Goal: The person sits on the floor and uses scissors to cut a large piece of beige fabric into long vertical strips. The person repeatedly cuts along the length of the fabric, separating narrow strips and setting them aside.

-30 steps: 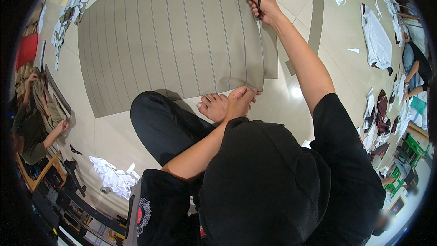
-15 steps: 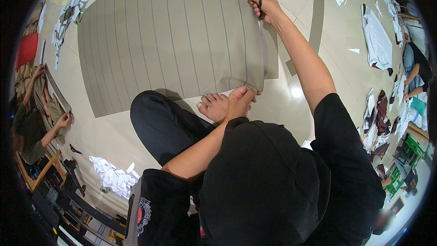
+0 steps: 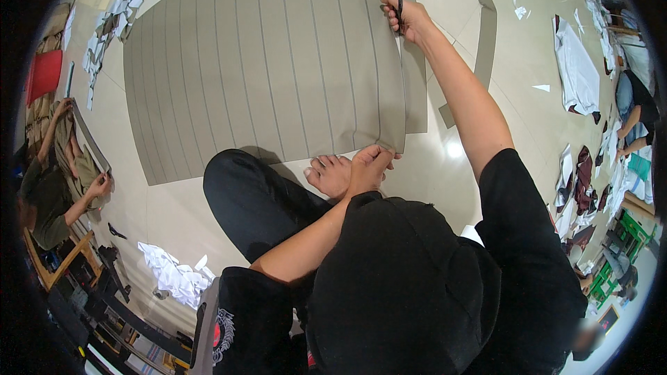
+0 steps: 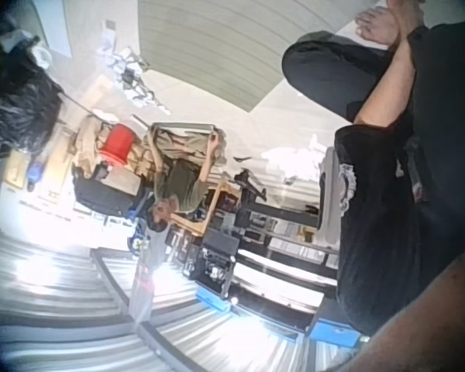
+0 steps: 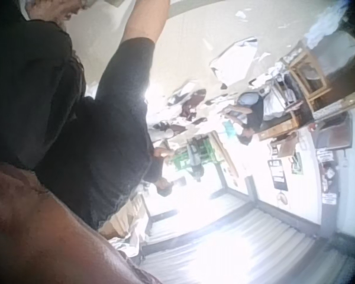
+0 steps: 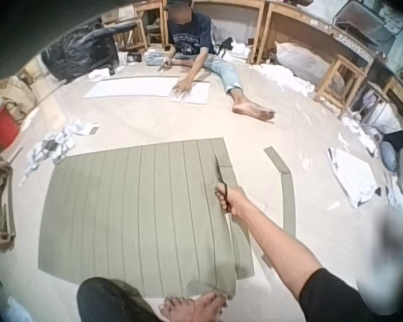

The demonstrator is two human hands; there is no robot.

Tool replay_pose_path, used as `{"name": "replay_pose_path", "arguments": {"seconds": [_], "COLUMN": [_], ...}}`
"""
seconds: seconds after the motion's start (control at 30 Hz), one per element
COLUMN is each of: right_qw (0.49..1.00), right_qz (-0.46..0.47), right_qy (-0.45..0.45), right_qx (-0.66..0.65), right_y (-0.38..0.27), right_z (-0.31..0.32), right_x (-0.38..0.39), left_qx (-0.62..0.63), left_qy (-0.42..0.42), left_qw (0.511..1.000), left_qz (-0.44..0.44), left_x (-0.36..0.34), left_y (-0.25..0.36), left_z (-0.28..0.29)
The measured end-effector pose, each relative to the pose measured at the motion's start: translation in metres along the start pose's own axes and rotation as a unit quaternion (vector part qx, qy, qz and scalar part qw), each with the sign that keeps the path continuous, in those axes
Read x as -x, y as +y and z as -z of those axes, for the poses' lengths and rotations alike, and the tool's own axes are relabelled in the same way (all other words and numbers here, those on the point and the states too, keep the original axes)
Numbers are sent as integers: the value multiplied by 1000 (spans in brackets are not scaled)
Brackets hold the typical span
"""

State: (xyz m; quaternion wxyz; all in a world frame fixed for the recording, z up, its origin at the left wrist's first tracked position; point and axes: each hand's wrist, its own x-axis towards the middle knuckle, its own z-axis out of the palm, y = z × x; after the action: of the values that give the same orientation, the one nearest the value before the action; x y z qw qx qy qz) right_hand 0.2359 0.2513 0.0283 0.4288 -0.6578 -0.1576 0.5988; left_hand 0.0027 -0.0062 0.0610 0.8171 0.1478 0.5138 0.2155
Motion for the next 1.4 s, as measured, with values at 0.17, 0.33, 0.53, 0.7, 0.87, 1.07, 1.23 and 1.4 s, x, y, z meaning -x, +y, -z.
{"name": "replay_pose_path", "arguments": {"seconds": [0.17, 0.33, 0.53, 0.7, 0.87, 1.07, 1.23, 1.4], "right_qw": [1000, 1000, 1000, 1000, 1000, 1000, 1000, 1000], "right_qz": [1, -6, 11, 7, 14, -3, 11, 2], "right_qy": [2, 2, 8, 8, -10, 13, -1, -10], "right_qx": [-5, -7, -15, -4, -19, -23, -16, -17], "right_y": [2, 2, 5, 8, 8, -5, -7, -10], "right_z": [5, 3, 3, 5, 8, 5, 2, 1], "right_x": [-7, -9, -13, -18, -19, -15, -17, -23], "left_qx": [-8, 1, 2, -8, -18, -9, -3, -1], "left_qy": [-10, -19, -23, -18, -5, -7, -4, 1], "left_qw": [1000, 1000, 1000, 1000, 1000, 999, 999, 1000], "left_qz": [6, 7, 10, 12, 20, 36, 34, 29], "left_x": [2, 0, -1, -3, -1, 0, -1, -6], "left_y": [3, 0, 0, 0, 2, 3, 2, -3], "left_z": [1, 4, 4, 3, 1, 0, 2, 3]}}
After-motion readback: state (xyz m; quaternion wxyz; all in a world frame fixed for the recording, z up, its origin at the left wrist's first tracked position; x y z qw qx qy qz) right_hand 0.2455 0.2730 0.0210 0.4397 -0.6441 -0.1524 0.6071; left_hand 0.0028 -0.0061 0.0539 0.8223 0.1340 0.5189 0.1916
